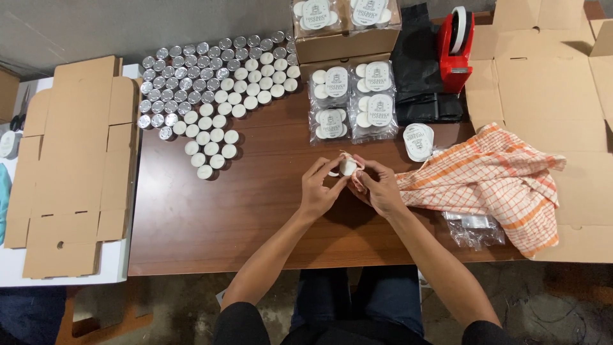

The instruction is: The person is cleaning individual tea light candles with a cloth and then placing them into small plastic bags for packaging.

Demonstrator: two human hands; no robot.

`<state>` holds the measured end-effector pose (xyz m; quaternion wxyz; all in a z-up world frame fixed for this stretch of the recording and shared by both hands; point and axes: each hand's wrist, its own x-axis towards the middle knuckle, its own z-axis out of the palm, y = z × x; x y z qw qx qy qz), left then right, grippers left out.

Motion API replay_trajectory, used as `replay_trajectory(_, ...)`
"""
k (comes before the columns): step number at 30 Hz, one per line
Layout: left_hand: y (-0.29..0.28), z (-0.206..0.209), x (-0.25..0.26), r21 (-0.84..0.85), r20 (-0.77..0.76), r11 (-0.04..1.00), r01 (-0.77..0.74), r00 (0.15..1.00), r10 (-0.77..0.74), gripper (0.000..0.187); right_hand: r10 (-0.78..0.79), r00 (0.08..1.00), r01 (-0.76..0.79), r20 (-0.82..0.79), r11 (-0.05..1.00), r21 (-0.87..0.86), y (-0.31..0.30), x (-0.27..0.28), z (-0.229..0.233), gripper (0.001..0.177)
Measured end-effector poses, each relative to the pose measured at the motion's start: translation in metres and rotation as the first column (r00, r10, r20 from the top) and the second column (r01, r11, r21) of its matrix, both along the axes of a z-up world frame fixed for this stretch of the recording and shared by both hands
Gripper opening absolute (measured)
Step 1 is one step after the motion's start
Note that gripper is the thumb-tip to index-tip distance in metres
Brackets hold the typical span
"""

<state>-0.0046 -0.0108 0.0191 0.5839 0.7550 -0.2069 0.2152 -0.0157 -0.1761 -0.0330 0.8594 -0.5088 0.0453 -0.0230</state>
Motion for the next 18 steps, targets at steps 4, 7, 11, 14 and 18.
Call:
replay_trajectory(4, 0.001, -0.007, 0.000, 0.013, -0.014, 1.000, -0.005, 1.000, 0.005, 0.041, -0.116, 0.993, 0.119, 0.030, 0.985, -0.124, 0.007, -0.003, 0.021, 0.005)
replay_trajectory(7, 0.000, -0.012, 0.000, 0.048, 0.020, 0.998, -0.039, 0.999, 0.038, 0.036, -0.034, 0.993, 0.055, 0.117, 0.983, -0.176, 0.017, -0.011, 0.091, 0.025)
replay_trajectory(11, 0.001, -0.005, -0.001, 0.052, 0.020, 0.998, -0.035, 0.999, 0.034, 0.038, -0.080, 0.991, 0.098, 0.105, 0.980, -0.176, 0.006, -0.005, 0.028, 0.018)
replay_trajectory(14, 0.001, -0.010, 0.001, 0.049, 0.019, 0.998, -0.041, 0.999, 0.040, 0.042, -0.067, 0.993, 0.081, 0.095, 0.985, -0.150, 0.004, -0.005, 0.024, 0.011)
replay_trajectory(18, 0.001, -0.015, 0.002, 0.080, 0.056, 0.994, -0.076, 0.996, 0.071, 0.037, 0.027, 0.986, 0.008, 0.163, 0.978, -0.208, 0.010, -0.007, 0.054, 0.028)
